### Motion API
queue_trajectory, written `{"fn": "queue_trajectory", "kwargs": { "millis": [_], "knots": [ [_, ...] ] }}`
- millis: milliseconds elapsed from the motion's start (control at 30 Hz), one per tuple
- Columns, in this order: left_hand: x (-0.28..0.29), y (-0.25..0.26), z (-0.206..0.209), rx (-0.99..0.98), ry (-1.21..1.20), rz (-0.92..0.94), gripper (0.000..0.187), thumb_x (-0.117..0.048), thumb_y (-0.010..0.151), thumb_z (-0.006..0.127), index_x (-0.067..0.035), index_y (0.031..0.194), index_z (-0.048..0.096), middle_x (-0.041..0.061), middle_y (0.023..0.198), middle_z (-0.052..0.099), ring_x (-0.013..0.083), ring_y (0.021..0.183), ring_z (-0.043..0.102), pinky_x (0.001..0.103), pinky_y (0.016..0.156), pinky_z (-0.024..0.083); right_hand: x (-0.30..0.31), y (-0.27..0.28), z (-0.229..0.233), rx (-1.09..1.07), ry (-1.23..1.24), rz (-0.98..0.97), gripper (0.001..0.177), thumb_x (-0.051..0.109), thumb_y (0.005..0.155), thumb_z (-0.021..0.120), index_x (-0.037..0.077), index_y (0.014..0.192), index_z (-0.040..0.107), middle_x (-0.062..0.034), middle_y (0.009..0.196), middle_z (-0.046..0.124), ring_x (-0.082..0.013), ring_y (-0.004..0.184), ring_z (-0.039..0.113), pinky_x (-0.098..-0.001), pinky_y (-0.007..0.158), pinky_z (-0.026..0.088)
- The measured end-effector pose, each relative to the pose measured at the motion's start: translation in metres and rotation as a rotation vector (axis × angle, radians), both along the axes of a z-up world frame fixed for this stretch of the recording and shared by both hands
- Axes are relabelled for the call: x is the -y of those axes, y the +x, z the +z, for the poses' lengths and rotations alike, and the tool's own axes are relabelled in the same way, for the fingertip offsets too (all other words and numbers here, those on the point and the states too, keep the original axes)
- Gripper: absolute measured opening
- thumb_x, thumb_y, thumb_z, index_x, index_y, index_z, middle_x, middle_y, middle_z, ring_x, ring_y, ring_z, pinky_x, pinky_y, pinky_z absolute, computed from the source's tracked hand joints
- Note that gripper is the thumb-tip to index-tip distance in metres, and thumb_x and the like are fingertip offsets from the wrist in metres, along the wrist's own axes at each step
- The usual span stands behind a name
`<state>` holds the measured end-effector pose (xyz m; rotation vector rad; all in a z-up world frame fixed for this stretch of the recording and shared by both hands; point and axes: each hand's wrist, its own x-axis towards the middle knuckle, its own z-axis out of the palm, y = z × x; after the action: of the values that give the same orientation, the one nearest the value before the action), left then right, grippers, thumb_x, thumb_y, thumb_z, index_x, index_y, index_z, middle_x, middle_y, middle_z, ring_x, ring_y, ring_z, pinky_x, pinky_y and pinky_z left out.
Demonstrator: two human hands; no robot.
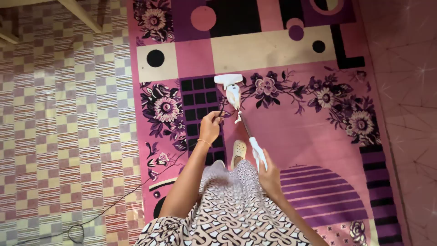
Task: The person vacuums a patterned rug by pushing a vacuum cleaner back and forth while managing the power cord by hand.
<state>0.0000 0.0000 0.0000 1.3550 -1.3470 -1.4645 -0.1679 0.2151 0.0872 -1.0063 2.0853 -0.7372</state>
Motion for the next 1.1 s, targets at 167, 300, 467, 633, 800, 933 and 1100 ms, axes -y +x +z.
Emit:
{"fn": "queue_trajectory", "kwargs": {
  "millis": [167, 300, 467, 633, 800, 933, 1100],
  "knots": [
    [0.008, 0.009, -0.006, -0.082, -0.033, -0.104, 0.018, 0.002, 0.1, 0.056, 0.003, 0.112, 0.069, 0.006, 0.088, 0.075, 0.0116, 0.082, 0.069, 0.026, 0.078, 0.055, 0.051, -0.003, -0.043, -0.033, -0.036, -0.015, 0.054, 0.029, 0.104, 0.046, 0.005, 0.152, 0.045, -0.0237, 0.139, 0.062, -0.0384, 0.124, 0.064, -0.0429, 0.1, 0.051],
    [0.028, 0.008, -0.007, -0.079, -0.016, -0.109, 0.019, -0.001, 0.101, 0.055, 0.003, 0.115, 0.067, 0.004, 0.084, 0.071, 0.0095, 0.077, 0.065, 0.025, 0.075, 0.054, 0.123, -0.014, -0.082, -0.075, -0.144, -0.013, 0.051, 0.025, 0.103, 0.047, 0.007, 0.151, 0.047, -0.0235, 0.139, 0.062, -0.0405, 0.123, 0.062, -0.0442, 0.099, 0.051],
    [0.077, -0.007, -0.006, -0.051, -0.018, -0.012, 0.023, -0.006, 0.102, 0.056, 0.001, 0.121, 0.066, 0.002, 0.081, 0.069, 0.0069, 0.071, 0.059, 0.024, 0.068, 0.051, 0.212, -0.032, -0.102, -0.156, -0.042, -0.021, 0.05, 0.026, 0.101, 0.049, 0.017, 0.15, 0.049, -0.0203, 0.128, 0.068, -0.0429, 0.111, 0.067, -0.0484, 0.093, 0.053],
    [0.143, -0.03, -0.007, 0.058, -0.004, 0.128, 0.023, -0.012, 0.101, 0.059, 0.001, 0.114, 0.072, 0.001, 0.076, 0.072, 0.0056, 0.065, 0.058, 0.024, 0.061, 0.049, 0.305, -0.059, -0.116, -0.137, -0.004, 0.008, 0.051, 0.026, 0.101, 0.048, 0.021, 0.152, 0.046, -0.0198, 0.118, 0.072, -0.0432, 0.102, 0.071, -0.0497, 0.091, 0.055],
    [0.202, -0.055, -0.017, 0.075, 0.056, 0.23, 0.023, -0.014, 0.1, 0.062, 0.002, 0.11, 0.074, 0.002, 0.077, 0.073, 0.0059, 0.064, 0.056, 0.025, 0.058, 0.046, 0.397, -0.104, -0.143, -0.256, -0.001, 0.054, 0.05, 0.026, 0.101, 0.05, 0.023, 0.15, 0.048, -0.023, 0.12, 0.07, -0.0475, 0.103, 0.067, -0.0546, 0.089, 0.053],
    [0.258, -0.071, -0.016, 0.089, 0.035, 0.28, 0.023, -0.014, 0.099, 0.063, 0.001, 0.11, 0.074, 0.002, 0.078, 0.075, 0.0056, 0.065, 0.06, 0.024, 0.059, 0.049, 0.471, -0.135, -0.146, -0.273, -0.091, 0.106, 0.05, 0.026, 0.1, 0.05, 0.021, 0.15, 0.047, -0.0234, 0.121, 0.07, -0.0471, 0.105, 0.067, -0.0551, 0.091, 0.052],
    [0.297, -0.08, -0.005, 0.136, 0.062, 0.314, 0.022, -0.015, 0.098, 0.063, 0.0, 0.108, 0.076, 0.003, 0.077, 0.076, 0.0068, 0.065, 0.063, 0.024, 0.06, 0.05, 0.549, -0.154, -0.144, -0.273, 0.012, 0.101, 0.05, 0.029, 0.101, 0.05, 0.021, 0.15, 0.049, -0.0222, 0.125, 0.068, -0.0461, 0.111, 0.065, -0.0533, 0.096, 0.049]
  ]
}}
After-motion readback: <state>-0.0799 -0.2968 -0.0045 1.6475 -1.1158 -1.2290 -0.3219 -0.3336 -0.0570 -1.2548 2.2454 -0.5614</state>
